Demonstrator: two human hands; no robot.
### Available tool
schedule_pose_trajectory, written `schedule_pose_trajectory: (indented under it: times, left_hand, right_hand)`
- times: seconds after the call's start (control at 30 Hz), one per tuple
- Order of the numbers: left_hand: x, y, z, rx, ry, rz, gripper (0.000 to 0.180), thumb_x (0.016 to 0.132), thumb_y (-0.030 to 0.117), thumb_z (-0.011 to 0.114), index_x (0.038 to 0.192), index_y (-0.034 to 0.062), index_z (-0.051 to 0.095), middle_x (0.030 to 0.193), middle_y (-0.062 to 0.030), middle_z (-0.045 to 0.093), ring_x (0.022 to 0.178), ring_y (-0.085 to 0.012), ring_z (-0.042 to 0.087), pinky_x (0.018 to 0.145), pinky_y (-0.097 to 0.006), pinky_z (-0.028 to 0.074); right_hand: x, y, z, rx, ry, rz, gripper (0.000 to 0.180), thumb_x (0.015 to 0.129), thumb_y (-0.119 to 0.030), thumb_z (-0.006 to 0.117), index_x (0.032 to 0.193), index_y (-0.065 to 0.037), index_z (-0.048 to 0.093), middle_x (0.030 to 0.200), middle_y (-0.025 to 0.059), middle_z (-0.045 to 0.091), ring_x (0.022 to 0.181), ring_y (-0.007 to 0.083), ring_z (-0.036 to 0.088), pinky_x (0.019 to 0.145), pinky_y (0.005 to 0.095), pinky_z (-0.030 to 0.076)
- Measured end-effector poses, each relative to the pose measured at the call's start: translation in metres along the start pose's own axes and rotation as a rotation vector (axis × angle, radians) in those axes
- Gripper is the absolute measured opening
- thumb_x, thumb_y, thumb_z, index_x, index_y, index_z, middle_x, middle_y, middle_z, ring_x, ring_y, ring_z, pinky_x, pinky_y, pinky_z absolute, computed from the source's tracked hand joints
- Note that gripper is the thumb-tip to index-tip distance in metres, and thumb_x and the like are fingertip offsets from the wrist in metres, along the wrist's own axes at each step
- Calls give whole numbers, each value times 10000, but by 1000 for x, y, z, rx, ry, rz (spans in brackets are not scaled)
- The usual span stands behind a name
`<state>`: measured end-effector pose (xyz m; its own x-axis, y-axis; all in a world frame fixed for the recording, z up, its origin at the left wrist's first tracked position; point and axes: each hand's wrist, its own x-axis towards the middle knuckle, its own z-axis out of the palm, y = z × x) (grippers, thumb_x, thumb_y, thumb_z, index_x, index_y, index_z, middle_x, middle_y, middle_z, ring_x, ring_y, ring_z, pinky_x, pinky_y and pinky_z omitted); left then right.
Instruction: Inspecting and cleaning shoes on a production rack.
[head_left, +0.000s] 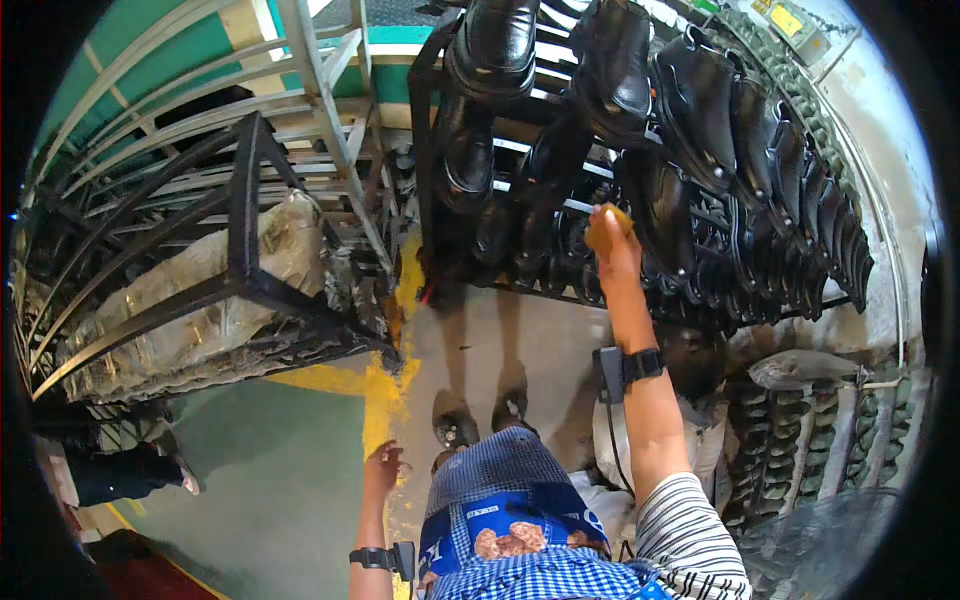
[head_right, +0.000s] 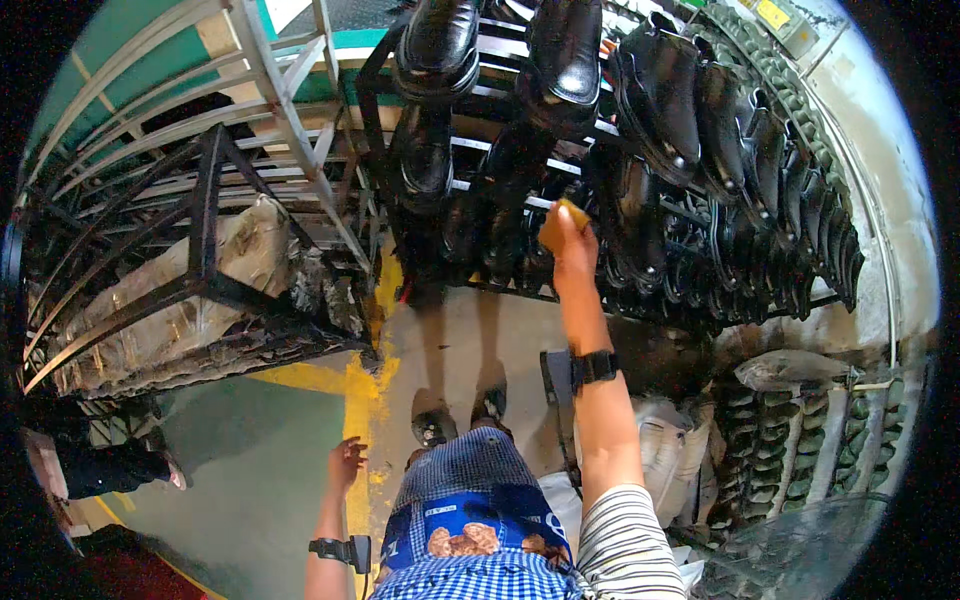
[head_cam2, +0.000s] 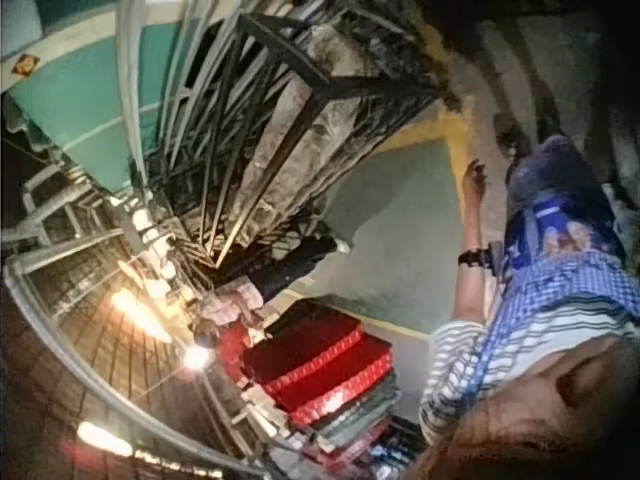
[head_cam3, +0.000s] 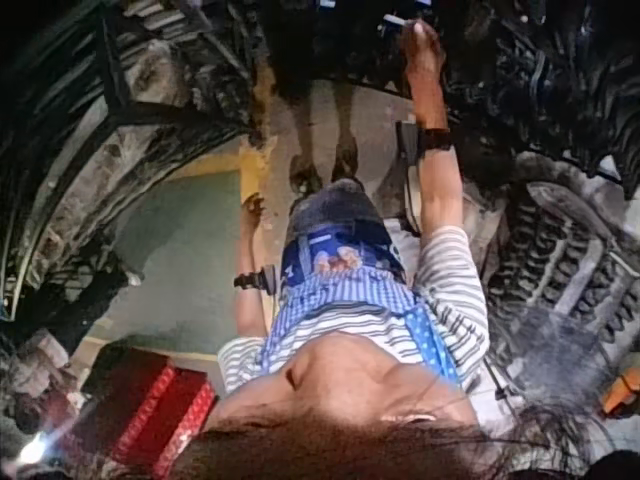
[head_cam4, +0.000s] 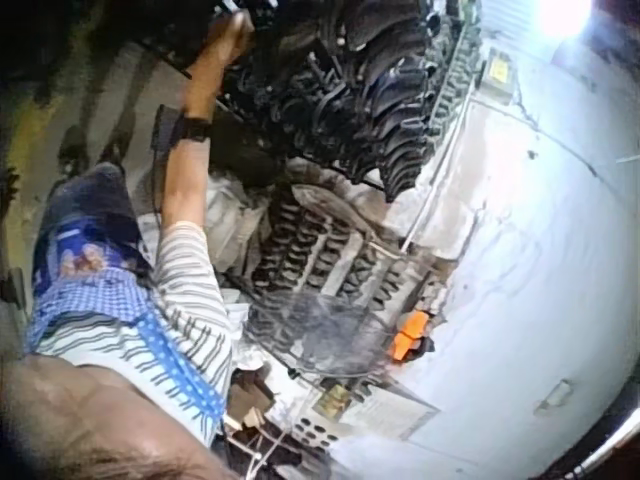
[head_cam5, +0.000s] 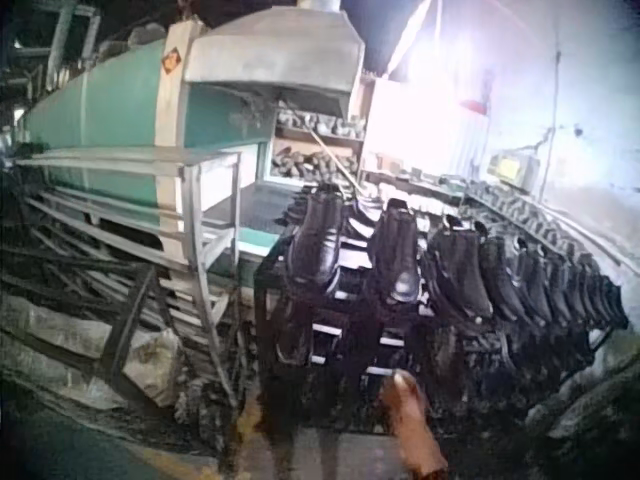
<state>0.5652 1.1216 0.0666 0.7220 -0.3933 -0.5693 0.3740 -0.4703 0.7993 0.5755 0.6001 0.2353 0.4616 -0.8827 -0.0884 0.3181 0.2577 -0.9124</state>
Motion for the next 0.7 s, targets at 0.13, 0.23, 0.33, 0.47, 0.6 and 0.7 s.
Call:
schedule_pose_trajectory:
  times: [0.13,0.23,0.33,0.47,0.6,0.7]
  left_hand:
    - [34,55,21,74,43,-9,274,920,145,470,1148,10,542,901,-98,666,647,-141,627,553,-257,497]
    - [58,118,60,-85,-13,46,290,932,138,455,1190,22,522,986,-100,650,767,-148,629,644,-269,504]
    - [97,213,120,-151,-87,286,344,935,130,457,1259,13,467,1155,-116,585,1030,-184,577,839,-296,475]
    - [161,355,205,-3,-22,792,444,913,115,494,1315,-31,374,1273,-163,495,1174,-217,480,970,-303,372]
    - [234,410,260,275,370,939,644,834,233,599,1324,-59,300,1303,-251,409,1167,-383,449,941,-384,404]
    - [239,407,277,400,440,814,704,804,286,628,1313,-70,297,1279,-257,417,1136,-392,459,916,-407,419]
  right_hand:
    - [75,-8,2,25,96,10,318,825,-223,641,1095,-70,573,1054,36,579,965,171,557,801,333,455]
    - [132,1,-18,-53,-50,-110,317,855,-220,586,1131,-70,546,1050,38,570,966,179,555,804,342,459]
    - [180,15,-38,-2,-234,-92,353,888,-208,507,1219,-83,489,1097,52,560,1007,205,544,854,364,454]
    - [173,43,-49,-899,-225,-496,400,877,-200,516,1256,-82,468,1257,80,497,1075,227,521,896,370,452]
    - [163,35,-29,-839,-247,-400,391,875,-222,522,1234,-72,482,1219,86,513,1040,224,531,869,363,456]
    - [137,27,-49,-808,-221,-273,387,873,-244,529,1213,-62,496,1180,92,529,1006,221,542,841,356,461]
